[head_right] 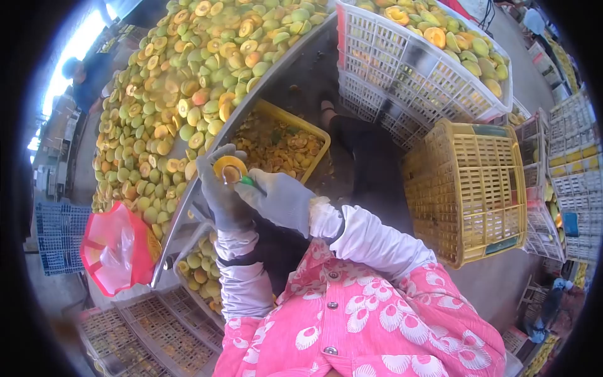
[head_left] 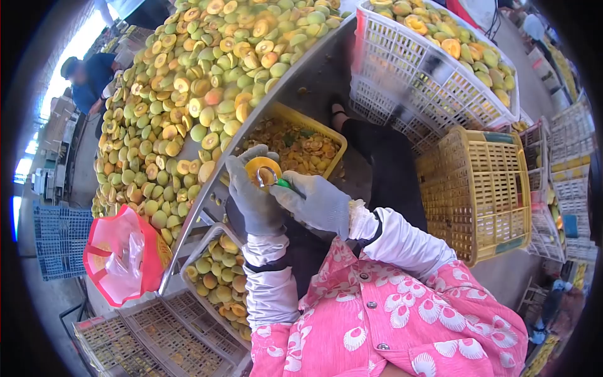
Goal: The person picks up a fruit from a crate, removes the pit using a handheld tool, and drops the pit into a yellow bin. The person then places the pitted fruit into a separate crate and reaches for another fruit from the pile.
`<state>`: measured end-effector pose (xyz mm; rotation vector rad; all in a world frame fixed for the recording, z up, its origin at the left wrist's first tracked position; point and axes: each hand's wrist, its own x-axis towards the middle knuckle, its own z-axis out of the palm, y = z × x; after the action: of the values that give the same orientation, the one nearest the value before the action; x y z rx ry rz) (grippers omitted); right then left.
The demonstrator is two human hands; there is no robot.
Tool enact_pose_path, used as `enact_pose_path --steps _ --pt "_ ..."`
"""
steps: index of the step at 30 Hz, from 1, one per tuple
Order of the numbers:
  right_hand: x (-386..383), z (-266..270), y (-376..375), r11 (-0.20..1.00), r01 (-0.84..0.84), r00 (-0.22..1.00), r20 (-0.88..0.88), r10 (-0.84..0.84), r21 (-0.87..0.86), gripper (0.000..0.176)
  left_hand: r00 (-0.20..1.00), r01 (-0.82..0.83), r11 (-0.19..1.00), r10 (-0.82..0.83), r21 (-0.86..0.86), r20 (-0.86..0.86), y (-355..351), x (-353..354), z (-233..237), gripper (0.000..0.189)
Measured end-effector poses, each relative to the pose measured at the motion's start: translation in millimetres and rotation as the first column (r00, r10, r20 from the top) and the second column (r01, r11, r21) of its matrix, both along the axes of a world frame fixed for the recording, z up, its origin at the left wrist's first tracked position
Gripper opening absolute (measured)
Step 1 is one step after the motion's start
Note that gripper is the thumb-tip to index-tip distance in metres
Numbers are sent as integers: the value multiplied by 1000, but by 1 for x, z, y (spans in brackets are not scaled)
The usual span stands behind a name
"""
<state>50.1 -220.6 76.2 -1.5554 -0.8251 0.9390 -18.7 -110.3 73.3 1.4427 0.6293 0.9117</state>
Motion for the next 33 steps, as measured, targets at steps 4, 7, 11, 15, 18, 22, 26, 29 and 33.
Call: enact_pose_path --steps 4,7,11,15,18,22,26,29,33 --pt "-10 -4 -8 998 41 995 91 -45 46 35 991 -88 993 95 -79 91 -15 -5 0 60" --pt "-17 -3 -11 997 32 991 131 -41 73 37 972 -143 977 169 -158 163 -30 -4 11 66" --pt "-27 -14 -13 993 46 955 287 -74 104 27 983 -135 987 144 -87 117 -37 -15 16 72" --pt "-22 9 -24 988 -121 991 -65 115 -100 39 998 54 998 -53 36 -19 -17 -28 15 73" --pt "-21 6 -24 968 -219 907 -392 156 -122 46 958 169 985 -174 -42 -227 -13 -27 23 62" --pt "-27 -2 -21 994 -107 860 -505 82 -21 48 996 77 997 -77 6 -37 -30 -20 22 53" --pt "-15 -1 -36 929 -369 702 -665 256 -31 49 981 50 990 -74 -135 -182 -32 -26 7 51" --pt "-1 -13 -44 826 -500 113 -925 362 262 50 955 146 988 -155 -56 -254 -32 -29 2 54" --pt "-8 -22 -41 801 -434 -97 -905 414 412 50 882 453 842 -472 -291 8 -20 -33 2 53"
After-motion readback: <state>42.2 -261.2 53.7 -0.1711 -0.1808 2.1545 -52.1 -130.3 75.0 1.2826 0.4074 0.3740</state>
